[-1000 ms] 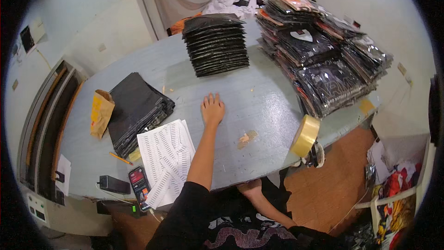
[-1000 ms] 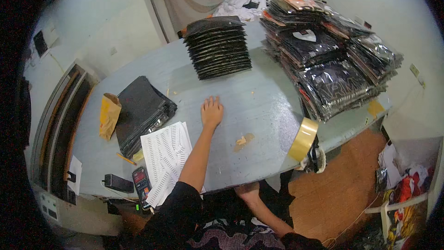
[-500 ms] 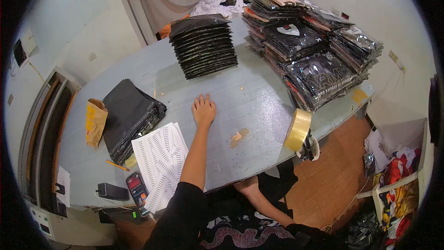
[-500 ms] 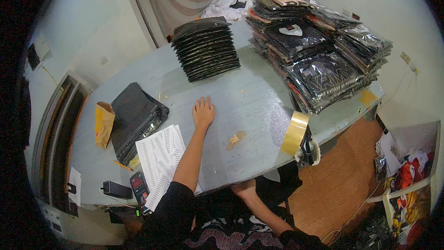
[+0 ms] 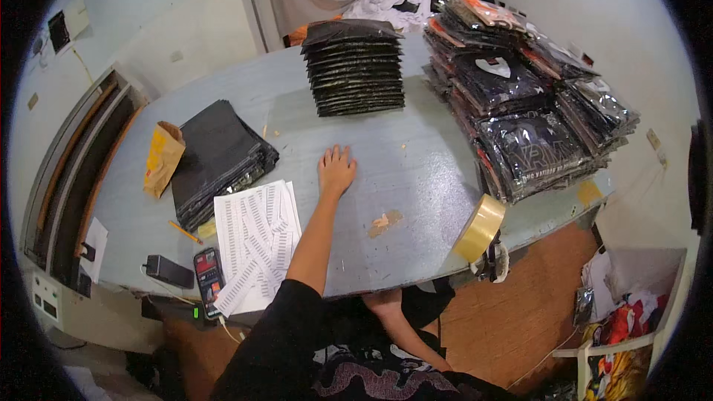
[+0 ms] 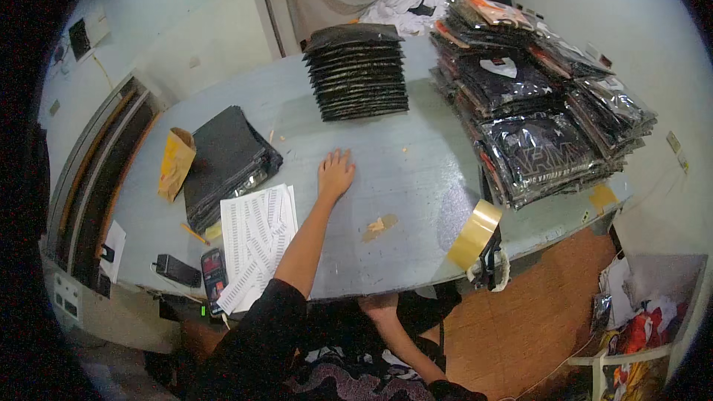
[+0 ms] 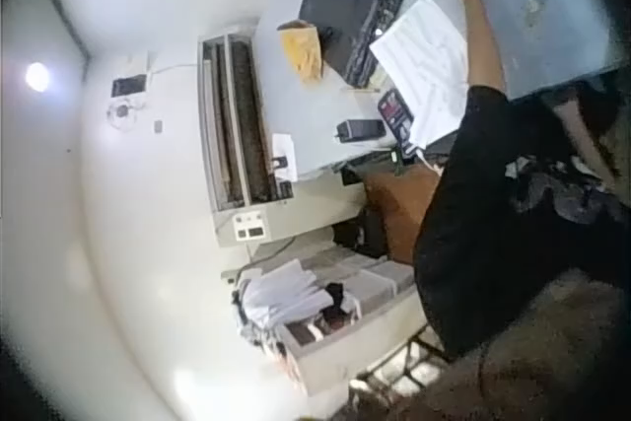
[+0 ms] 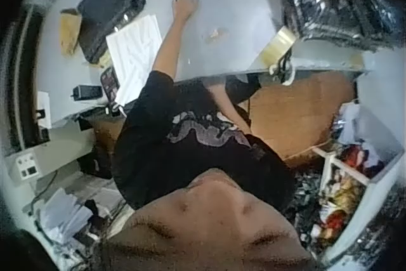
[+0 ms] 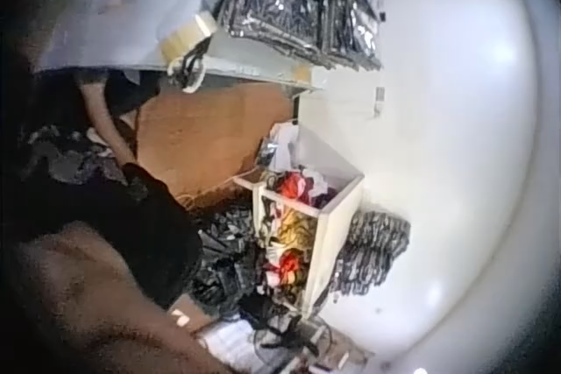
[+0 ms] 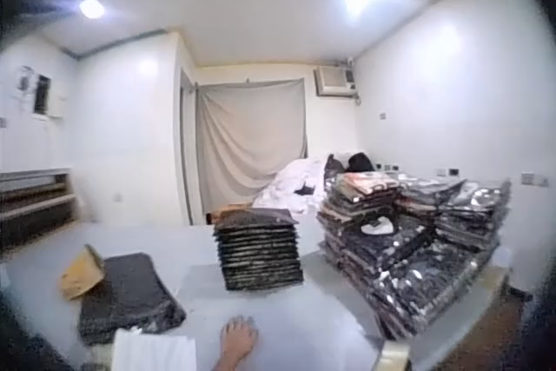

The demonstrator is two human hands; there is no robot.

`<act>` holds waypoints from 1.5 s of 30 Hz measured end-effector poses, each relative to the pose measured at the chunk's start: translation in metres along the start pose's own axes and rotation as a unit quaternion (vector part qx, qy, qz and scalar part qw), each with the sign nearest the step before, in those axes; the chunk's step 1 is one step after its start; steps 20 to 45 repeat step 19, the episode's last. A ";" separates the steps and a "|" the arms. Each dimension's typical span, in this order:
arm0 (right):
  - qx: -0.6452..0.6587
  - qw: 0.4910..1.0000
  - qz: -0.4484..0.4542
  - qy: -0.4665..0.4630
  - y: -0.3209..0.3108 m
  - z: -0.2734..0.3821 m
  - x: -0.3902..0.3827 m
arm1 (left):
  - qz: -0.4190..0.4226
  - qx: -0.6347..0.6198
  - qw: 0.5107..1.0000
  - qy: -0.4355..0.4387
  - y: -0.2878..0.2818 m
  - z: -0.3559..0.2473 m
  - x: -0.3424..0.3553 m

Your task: Cutting a shipping label and taping it onto a black poly mailer containing a garment.

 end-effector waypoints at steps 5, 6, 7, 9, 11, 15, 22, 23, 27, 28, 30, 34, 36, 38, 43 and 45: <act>-0.753 0.655 0.039 0.054 0.006 0.007 0.007 | 0.012 -0.114 0.992 0.053 -0.013 0.012 0.000; -0.749 0.659 0.033 0.054 0.001 0.008 0.004 | 0.011 -0.110 0.993 0.046 -0.014 0.019 -0.007; -0.628 0.777 0.016 0.044 -0.005 0.011 0.007 | 0.041 -0.176 0.983 0.029 -0.011 0.030 -0.011; -0.347 0.938 -0.008 0.010 -0.001 0.012 0.008 | 0.137 -0.451 0.882 0.007 -0.001 0.020 -0.034; -0.029 0.999 -0.013 -0.024 0.015 0.002 0.003 | 0.311 -0.601 0.736 0.027 -0.015 -0.056 -0.099; -0.208 0.976 -0.002 -0.065 0.005 -0.005 0.018 | 0.475 -0.488 0.546 0.488 -0.072 -0.157 -0.249; -0.157 0.985 -0.014 -0.071 0.047 0.005 -0.032 | 0.778 -0.505 0.223 0.301 0.021 -0.172 -0.341; -0.157 0.985 -0.014 -0.071 0.047 0.005 -0.032 | 0.778 -0.505 0.223 0.301 0.021 -0.172 -0.341; -0.157 0.985 -0.014 -0.071 0.047 0.005 -0.032 | 0.778 -0.505 0.223 0.301 0.021 -0.172 -0.341; -0.157 0.985 -0.014 -0.071 0.047 0.005 -0.032 | 0.778 -0.505 0.223 0.301 0.021 -0.172 -0.341; -0.157 0.985 -0.014 -0.071 0.047 0.005 -0.032 | 0.778 -0.505 0.223 0.301 0.021 -0.172 -0.341; -0.157 0.985 -0.014 -0.071 0.047 0.005 -0.032 | 0.778 -0.505 0.223 0.301 0.021 -0.172 -0.341; -0.157 0.985 -0.014 -0.071 0.047 0.005 -0.032 | 0.778 -0.505 0.223 0.301 0.021 -0.172 -0.341; -0.157 0.985 -0.014 -0.071 0.047 0.005 -0.032 | 0.778 -0.505 0.223 0.301 0.021 -0.172 -0.341; -0.157 0.985 -0.014 -0.071 0.047 0.005 -0.032 | 0.778 -0.505 0.223 0.301 0.021 -0.172 -0.341; -0.157 0.985 -0.014 -0.071 0.047 0.005 -0.032 | 0.778 -0.505 0.223 0.301 0.021 -0.172 -0.341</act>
Point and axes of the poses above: each hand's wrist, its own x-axis towards the middle knuckle, its own y-axis out of the palm, z = x × y, the point moved 6 cm from there along x, towards the middle knuckle, and after that the axes turned 10 degrees about z, right-handed, at the moved point
